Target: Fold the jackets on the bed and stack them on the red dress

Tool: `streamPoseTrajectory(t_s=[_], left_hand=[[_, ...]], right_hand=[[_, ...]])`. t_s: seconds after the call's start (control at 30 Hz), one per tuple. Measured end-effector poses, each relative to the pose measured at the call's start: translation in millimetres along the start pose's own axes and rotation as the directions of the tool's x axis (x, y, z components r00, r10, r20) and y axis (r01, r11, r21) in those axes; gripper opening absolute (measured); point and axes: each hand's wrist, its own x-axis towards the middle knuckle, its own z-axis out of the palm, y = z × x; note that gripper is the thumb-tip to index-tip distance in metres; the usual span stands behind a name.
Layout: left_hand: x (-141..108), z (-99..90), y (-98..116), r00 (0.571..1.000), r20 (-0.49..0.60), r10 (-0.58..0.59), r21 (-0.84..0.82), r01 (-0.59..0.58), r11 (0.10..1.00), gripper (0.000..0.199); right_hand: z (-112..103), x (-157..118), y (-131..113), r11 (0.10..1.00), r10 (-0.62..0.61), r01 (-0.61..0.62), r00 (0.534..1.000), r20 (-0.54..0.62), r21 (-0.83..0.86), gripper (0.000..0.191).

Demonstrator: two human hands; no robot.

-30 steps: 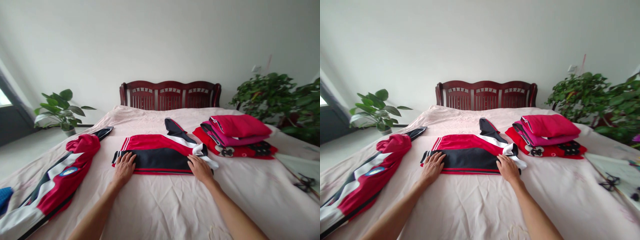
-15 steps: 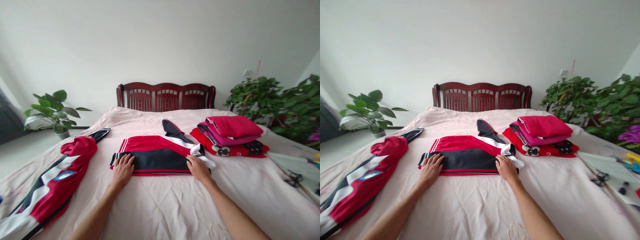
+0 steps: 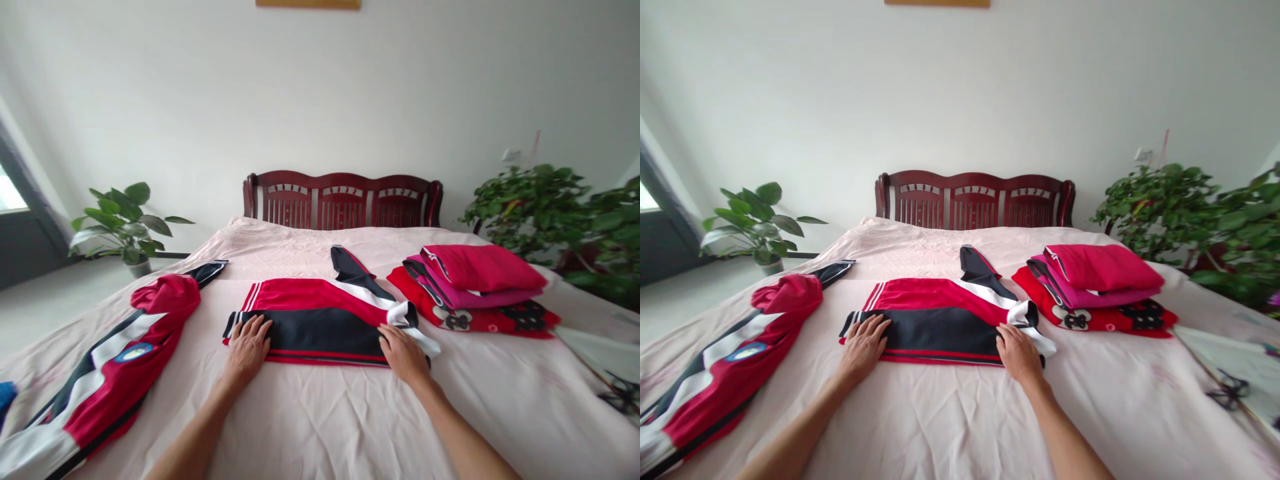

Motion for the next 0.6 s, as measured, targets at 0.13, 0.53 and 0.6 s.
streamPoseTrajectory(t_s=[0.13,0.53,0.6], left_hand=[[-0.2,-0.6,0.2,1.0,0.004,-0.008,0.003,0.008,1.0,0.041],[-1.5,-7.4,-1.0,1.0,0.015,-0.003,-0.089,0.004,0.996,0.035],[-1.5,-8.9,-1.1,1.0,0.022,-0.011,-0.116,0.014,0.993,0.031]], right_hand=[[1.6,-0.2,2.6,1.0,-0.006,0.006,1.0,0.006,-0.006,0.038],[18.2,-5.0,18.6,0.998,-0.056,0.055,0.998,-0.033,-0.042,0.039],[18.1,-6.5,19.0,0.997,-0.063,0.062,0.997,-0.033,-0.042,0.04]])
